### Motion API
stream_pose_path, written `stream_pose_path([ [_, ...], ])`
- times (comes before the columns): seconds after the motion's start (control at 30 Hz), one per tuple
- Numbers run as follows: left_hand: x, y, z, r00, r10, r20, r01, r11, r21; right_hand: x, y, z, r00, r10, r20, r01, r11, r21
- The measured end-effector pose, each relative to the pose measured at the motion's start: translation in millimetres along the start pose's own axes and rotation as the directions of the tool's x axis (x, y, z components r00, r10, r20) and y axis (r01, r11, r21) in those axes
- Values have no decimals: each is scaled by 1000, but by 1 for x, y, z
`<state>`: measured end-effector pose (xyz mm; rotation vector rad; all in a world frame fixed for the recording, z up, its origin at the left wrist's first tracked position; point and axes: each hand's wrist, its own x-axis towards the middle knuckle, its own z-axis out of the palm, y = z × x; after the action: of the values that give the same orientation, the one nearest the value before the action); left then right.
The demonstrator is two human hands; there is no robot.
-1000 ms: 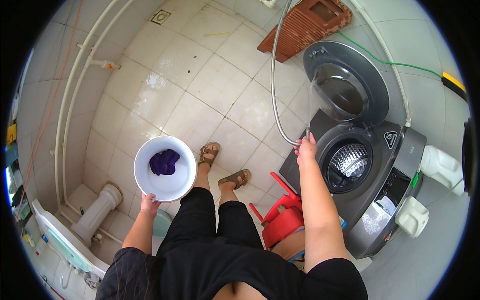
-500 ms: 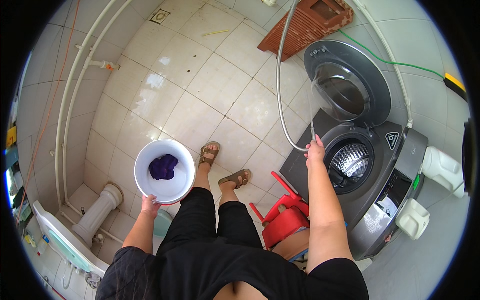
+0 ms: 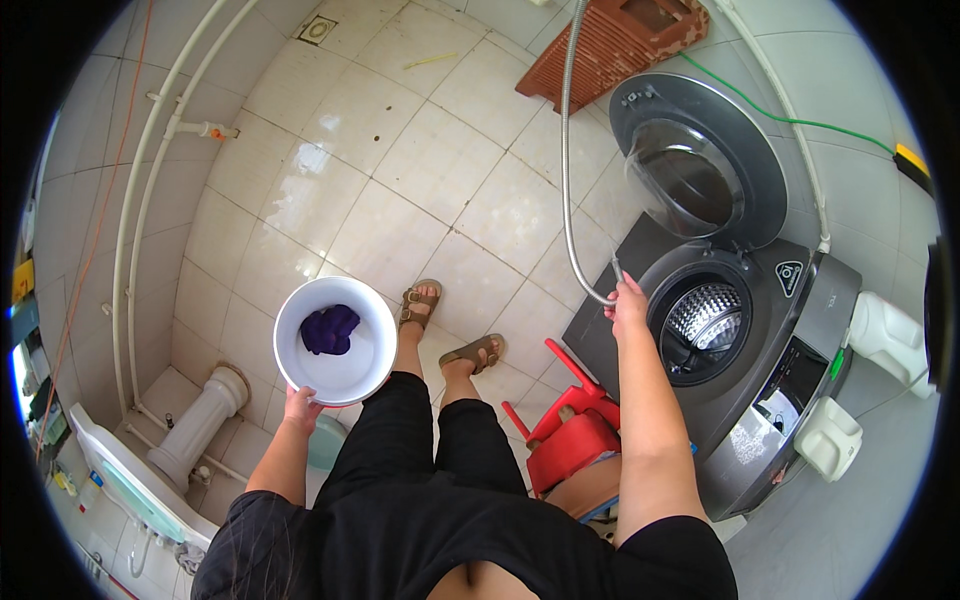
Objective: The person pours water from a basin into a sink, then uses a handheld shower hose to spray water onto the tiled floor. They move a bucket and scrub the floor with their hand while rinsing it with the hose, focusing on the area around the drain.
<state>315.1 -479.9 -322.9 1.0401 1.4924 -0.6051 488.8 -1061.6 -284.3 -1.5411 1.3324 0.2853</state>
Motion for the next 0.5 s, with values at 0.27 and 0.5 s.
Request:
stream_pose_path([
  [0.27,-8,6,12,997,37,66,-40,998,46,-74,-56,28,821,-571,-30,570,815,105],
  [0.5,-14,7,17,994,66,84,-70,997,46,-104,-103,33,722,-692,-4,691,721,46],
])
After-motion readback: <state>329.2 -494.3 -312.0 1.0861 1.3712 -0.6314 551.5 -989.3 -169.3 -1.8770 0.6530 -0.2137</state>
